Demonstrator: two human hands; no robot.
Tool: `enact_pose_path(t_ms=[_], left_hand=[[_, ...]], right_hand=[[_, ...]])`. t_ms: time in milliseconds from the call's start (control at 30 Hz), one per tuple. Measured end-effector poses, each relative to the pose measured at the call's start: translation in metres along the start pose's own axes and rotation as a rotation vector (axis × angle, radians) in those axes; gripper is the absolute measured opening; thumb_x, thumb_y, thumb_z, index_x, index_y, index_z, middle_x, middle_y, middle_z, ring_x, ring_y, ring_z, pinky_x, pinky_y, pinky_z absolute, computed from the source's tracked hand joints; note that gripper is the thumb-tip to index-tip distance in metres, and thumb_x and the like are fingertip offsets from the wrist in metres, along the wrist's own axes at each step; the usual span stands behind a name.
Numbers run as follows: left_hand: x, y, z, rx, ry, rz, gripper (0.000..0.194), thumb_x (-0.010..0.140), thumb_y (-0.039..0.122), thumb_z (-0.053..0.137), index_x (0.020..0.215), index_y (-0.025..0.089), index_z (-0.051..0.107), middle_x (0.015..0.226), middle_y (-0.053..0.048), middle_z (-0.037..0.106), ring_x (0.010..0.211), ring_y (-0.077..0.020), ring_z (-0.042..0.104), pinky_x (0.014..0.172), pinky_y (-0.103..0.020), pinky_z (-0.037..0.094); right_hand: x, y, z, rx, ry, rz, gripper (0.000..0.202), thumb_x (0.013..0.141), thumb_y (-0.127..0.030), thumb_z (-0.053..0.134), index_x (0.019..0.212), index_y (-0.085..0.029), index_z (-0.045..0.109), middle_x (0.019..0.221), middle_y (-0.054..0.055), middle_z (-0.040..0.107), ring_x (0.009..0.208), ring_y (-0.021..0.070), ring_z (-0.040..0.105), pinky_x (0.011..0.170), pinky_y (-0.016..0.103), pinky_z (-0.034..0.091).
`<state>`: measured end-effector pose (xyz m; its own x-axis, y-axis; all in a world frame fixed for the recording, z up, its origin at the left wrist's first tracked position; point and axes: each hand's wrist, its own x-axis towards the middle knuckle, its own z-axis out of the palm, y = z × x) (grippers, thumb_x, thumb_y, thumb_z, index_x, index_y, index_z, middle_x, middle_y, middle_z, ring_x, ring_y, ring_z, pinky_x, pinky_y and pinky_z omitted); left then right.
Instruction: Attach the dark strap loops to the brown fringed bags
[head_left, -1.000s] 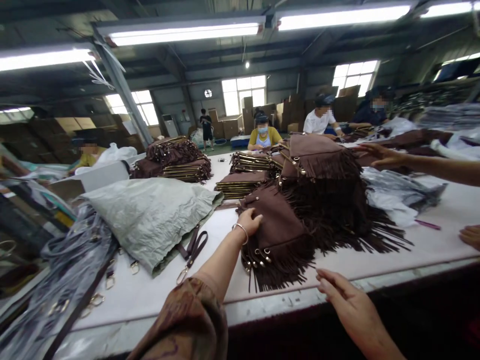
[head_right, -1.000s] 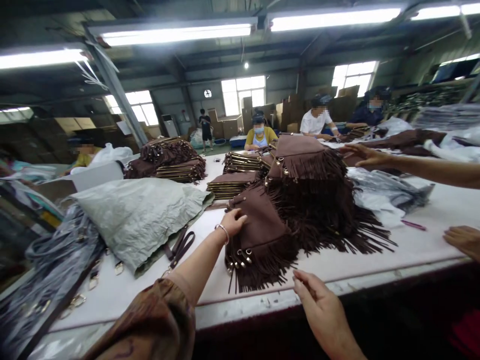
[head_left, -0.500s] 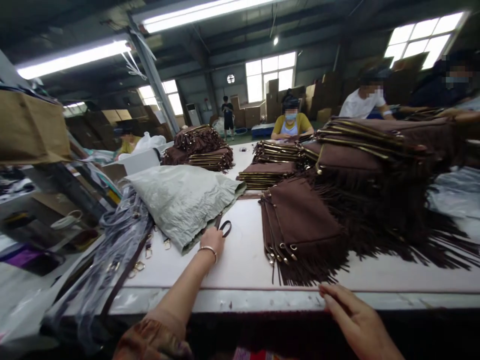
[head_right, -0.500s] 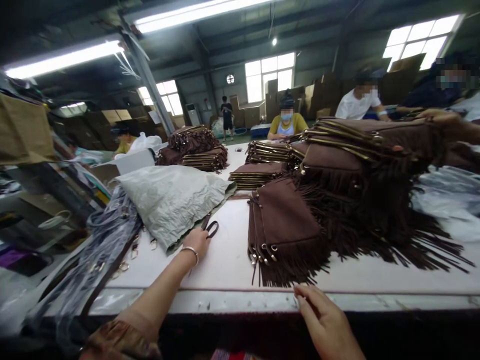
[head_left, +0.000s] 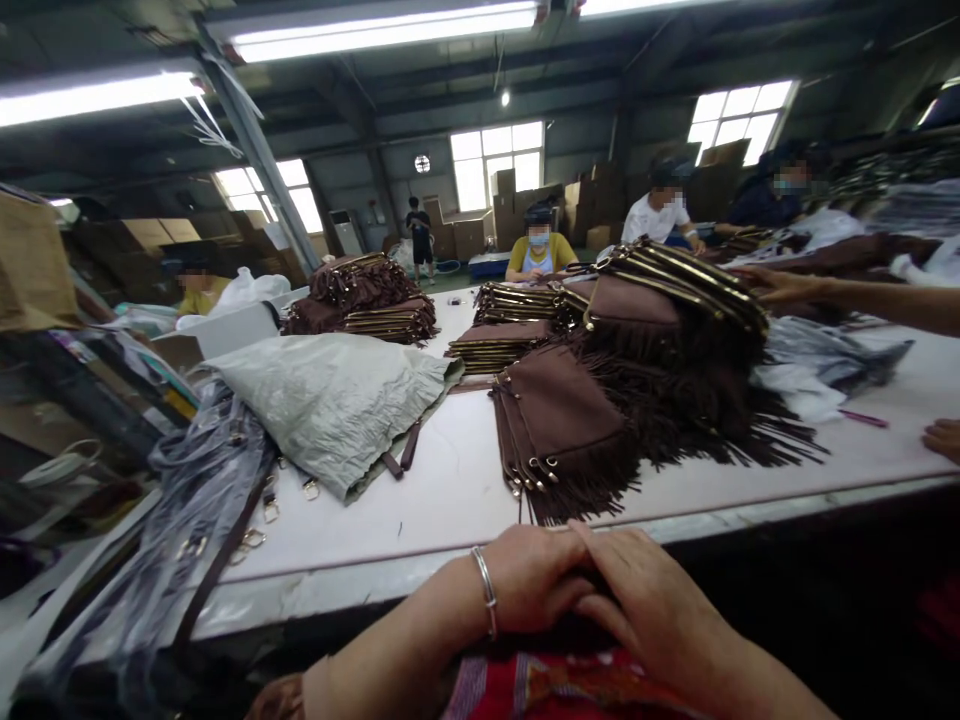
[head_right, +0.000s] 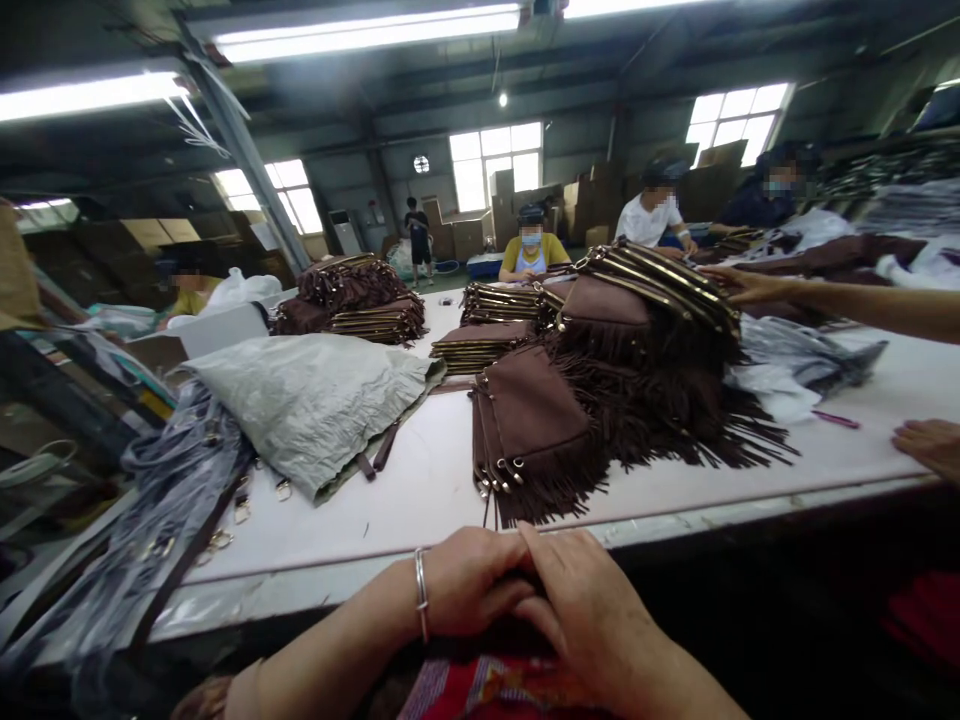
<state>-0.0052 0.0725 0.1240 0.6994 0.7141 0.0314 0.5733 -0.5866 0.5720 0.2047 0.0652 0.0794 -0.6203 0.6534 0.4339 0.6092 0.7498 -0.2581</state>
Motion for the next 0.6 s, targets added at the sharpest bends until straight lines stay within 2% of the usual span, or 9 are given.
enact_pose_path(t_ms=[100, 167, 233, 300, 433, 533, 600], left_hand=[[0.0, -0.001, 0.0, -0.097, 0.05, -0.092, 0.042, 0.086, 0.029, 0.06, 0.127, 0.023, 0.055, 0.1, -0.004, 0.074, 0.085, -0.0183, 0.067, 0.076, -0.025, 0.049], [0.001, -0.01, -0.004, -0.161, 0.084, -0.14, 0.035, 0.085, 0.028, 0.06, 0.12, 0.021, 0.063, 0.094, -0.004, 0.074, 0.081, -0.0166, 0.066, 0.073, -0.024, 0.049], [0.004, -0.019, -0.005, -0.277, 0.094, -0.182, 0.024, 0.086, 0.027, 0.057, 0.104, 0.018, 0.07, 0.086, -0.004, 0.073, 0.075, -0.0146, 0.065, 0.069, -0.023, 0.048], [0.009, -0.02, -0.002, -0.429, 0.124, -0.258, 0.023, 0.087, 0.029, 0.057, 0.097, 0.015, 0.071, 0.077, -0.003, 0.07, 0.065, -0.0123, 0.063, 0.061, -0.022, 0.047], [0.023, -0.005, 0.01, -0.581, 0.248, -0.408, 0.02, 0.084, 0.031, 0.059, 0.088, 0.013, 0.067, 0.067, -0.002, 0.067, 0.054, -0.0103, 0.061, 0.051, -0.02, 0.045], [0.034, 0.013, 0.021, -0.618, 0.27, -0.468, 0.015, 0.081, 0.028, 0.06, 0.082, 0.014, 0.064, 0.061, 0.001, 0.065, 0.048, -0.0096, 0.059, 0.045, -0.018, 0.042], [0.041, 0.022, 0.027, -0.655, 0.263, -0.474, 0.013, 0.081, 0.027, 0.06, 0.08, 0.015, 0.063, 0.059, 0.002, 0.064, 0.047, -0.0093, 0.058, 0.044, -0.017, 0.041]], right_hand=[[-0.019, 0.01, -0.004, 0.119, -0.01, 0.176, 0.029, 0.096, -0.032, 0.046, 0.114, -0.019, 0.066, 0.101, 0.009, 0.075, 0.089, 0.0214, 0.071, 0.079, 0.034, 0.059], [-0.032, 0.019, -0.01, 0.149, 0.047, 0.276, 0.029, 0.097, -0.033, 0.044, 0.103, -0.022, 0.07, 0.097, 0.007, 0.075, 0.088, 0.0203, 0.07, 0.08, 0.033, 0.057], [-0.044, 0.027, -0.017, 0.206, 0.087, 0.344, 0.027, 0.096, -0.035, 0.046, 0.096, -0.023, 0.071, 0.092, 0.005, 0.075, 0.085, 0.019, 0.07, 0.078, 0.031, 0.056], [-0.052, 0.032, -0.023, 0.266, 0.114, 0.387, 0.028, 0.096, -0.035, 0.046, 0.094, -0.023, 0.07, 0.091, 0.004, 0.074, 0.085, 0.0183, 0.069, 0.077, 0.029, 0.055], [-0.056, 0.034, -0.027, 0.255, 0.082, 0.439, 0.03, 0.097, -0.039, 0.045, 0.101, -0.023, 0.069, 0.099, 0.005, 0.074, 0.091, 0.0203, 0.069, 0.082, 0.032, 0.056], [-0.049, 0.027, -0.024, 0.238, 0.078, 0.407, 0.036, 0.094, -0.04, 0.051, 0.121, -0.019, 0.061, 0.114, 0.009, 0.071, 0.104, 0.0239, 0.066, 0.091, 0.039, 0.053], [-0.041, 0.018, -0.02, 0.316, 0.081, 0.365, 0.035, 0.093, -0.036, 0.053, 0.123, -0.018, 0.059, 0.115, 0.01, 0.07, 0.104, 0.0222, 0.066, 0.091, 0.037, 0.053]])
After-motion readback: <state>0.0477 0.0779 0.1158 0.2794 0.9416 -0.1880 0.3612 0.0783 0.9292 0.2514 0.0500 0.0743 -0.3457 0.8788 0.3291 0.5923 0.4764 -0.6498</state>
